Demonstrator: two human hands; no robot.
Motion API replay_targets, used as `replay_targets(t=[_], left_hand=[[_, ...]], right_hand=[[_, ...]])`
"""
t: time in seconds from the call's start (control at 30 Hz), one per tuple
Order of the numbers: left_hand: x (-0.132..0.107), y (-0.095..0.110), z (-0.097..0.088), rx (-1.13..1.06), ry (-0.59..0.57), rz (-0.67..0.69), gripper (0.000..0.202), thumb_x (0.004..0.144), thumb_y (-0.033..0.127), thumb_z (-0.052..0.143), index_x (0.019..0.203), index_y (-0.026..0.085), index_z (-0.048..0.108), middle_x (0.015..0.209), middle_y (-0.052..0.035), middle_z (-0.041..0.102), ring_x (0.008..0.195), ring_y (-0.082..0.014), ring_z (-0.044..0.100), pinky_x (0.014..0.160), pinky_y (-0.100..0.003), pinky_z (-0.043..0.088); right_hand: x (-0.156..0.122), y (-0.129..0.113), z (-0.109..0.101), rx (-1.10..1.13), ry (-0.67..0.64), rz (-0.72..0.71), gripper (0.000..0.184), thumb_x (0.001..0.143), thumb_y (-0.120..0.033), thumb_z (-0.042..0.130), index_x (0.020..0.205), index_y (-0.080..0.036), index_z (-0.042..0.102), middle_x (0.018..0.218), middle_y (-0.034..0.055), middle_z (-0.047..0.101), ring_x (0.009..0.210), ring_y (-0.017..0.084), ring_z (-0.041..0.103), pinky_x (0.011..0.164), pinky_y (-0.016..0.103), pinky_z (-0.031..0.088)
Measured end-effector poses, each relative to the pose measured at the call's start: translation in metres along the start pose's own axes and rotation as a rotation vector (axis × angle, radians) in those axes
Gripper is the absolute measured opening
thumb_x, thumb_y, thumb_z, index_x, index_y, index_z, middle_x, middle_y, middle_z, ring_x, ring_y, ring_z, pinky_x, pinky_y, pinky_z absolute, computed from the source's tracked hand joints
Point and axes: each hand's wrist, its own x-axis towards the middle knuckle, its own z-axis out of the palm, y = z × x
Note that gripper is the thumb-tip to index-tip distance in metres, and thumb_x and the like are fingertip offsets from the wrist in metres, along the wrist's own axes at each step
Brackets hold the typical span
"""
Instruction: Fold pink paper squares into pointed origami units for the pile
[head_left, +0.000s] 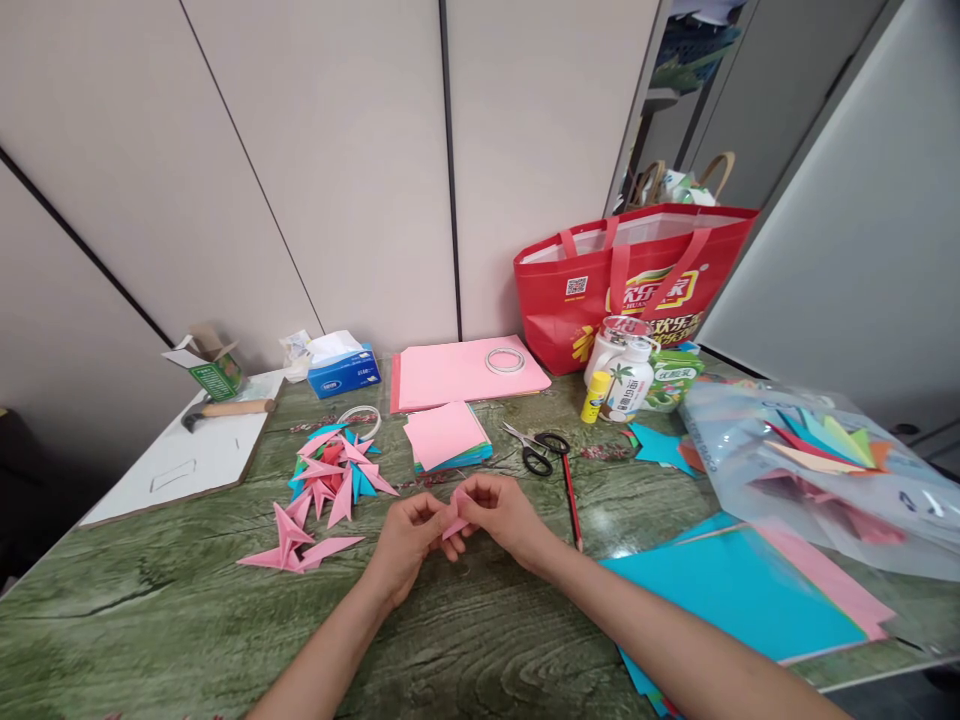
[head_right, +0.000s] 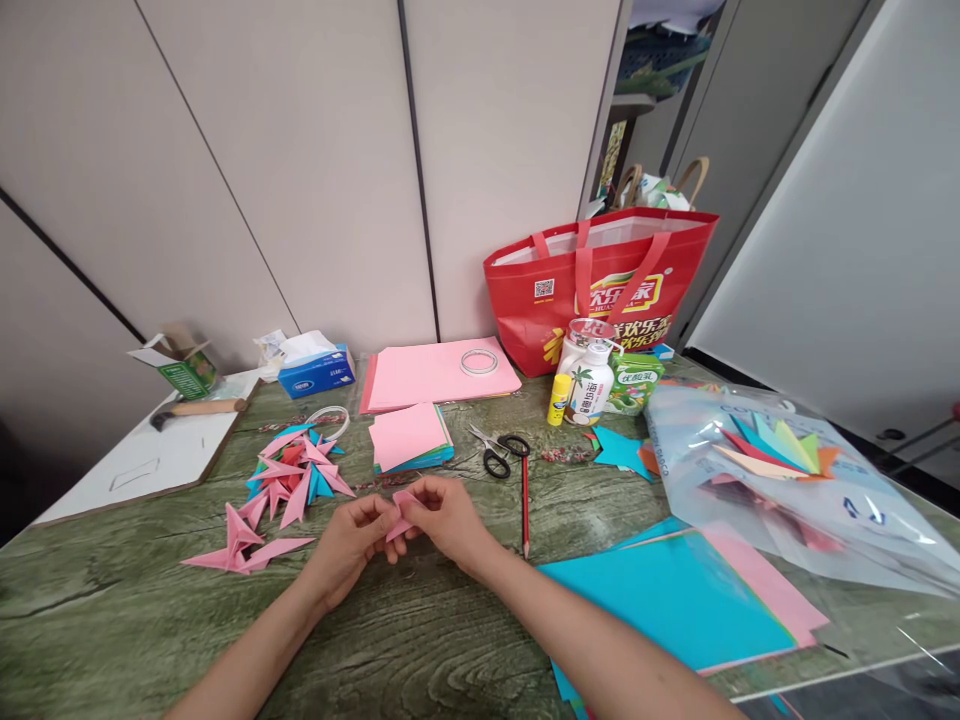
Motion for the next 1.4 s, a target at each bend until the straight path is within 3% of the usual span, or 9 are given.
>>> replay_targets(t=[0.23, 0.47, 0.93, 1.2, 1.4], left_hand=[[0.004, 0.000, -0.007, -0.171, -0.084, -0.169, 0.028, 0.070, 0.039, 0.061, 0.068, 0.011, 0.057, 0.062, -0.0047, 0.062, 0.045, -0.0103, 0.058, 0.041, -0.018, 0.045], [0.002, -0.002, -0.008, -0.134, -0.064, -0.236, 0.028, 0.066, 0.035, 0.065, 0.059, 0.010, 0.055, 0.047, -0.0004, 0.056, 0.034, -0.0055, 0.050, 0.031, -0.013, 0.036], [-0.002, -0.004, 0.000, 0.176, 0.113, -0.041, 0.035, 0.069, 0.040, 0.060, 0.050, 0.015, 0.044, 0.028, 0.0068, 0.043, 0.019, -0.0026, 0.031, 0.021, -0.011, 0.018], [0.000, -0.003, 0.001, -0.054, -0.021, -0.021, 0.032, 0.072, 0.044, 0.054, 0.063, 0.014, 0.049, 0.050, 0.0011, 0.056, 0.037, -0.0098, 0.053, 0.033, -0.019, 0.041], [0.000, 0.001, 0.000, -0.112, -0.048, -0.007, 0.024, 0.069, 0.034, 0.063, 0.069, 0.012, 0.052, 0.055, -0.0003, 0.058, 0.043, -0.0084, 0.053, 0.040, -0.018, 0.043]], right_hand=[[0.003, -0.001, -0.005, 0.055, 0.015, -0.017, 0.027, 0.058, -0.039, 0.067, 0.067, -0.014, 0.059, 0.060, -0.0020, 0.056, 0.050, 0.008, 0.048, 0.050, 0.022, 0.042], [0.004, 0.001, -0.005, 0.034, 0.021, -0.037, 0.026, 0.058, -0.038, 0.067, 0.065, -0.014, 0.058, 0.061, -0.0017, 0.055, 0.051, 0.007, 0.046, 0.049, 0.021, 0.042], [0.002, 0.001, 0.000, 0.052, 0.046, -0.035, 0.027, 0.061, -0.039, 0.066, 0.063, -0.013, 0.056, 0.057, -0.0030, 0.052, 0.049, 0.006, 0.044, 0.048, 0.020, 0.042], [0.001, -0.001, -0.002, 0.053, 0.032, -0.028, 0.028, 0.058, -0.037, 0.068, 0.066, -0.013, 0.058, 0.060, -0.0015, 0.056, 0.051, 0.007, 0.047, 0.046, 0.019, 0.040], [0.001, 0.002, -0.002, 0.094, 0.035, -0.024, 0.028, 0.056, -0.035, 0.071, 0.064, -0.013, 0.055, 0.057, -0.0031, 0.055, 0.048, 0.006, 0.048, 0.048, 0.020, 0.042]])
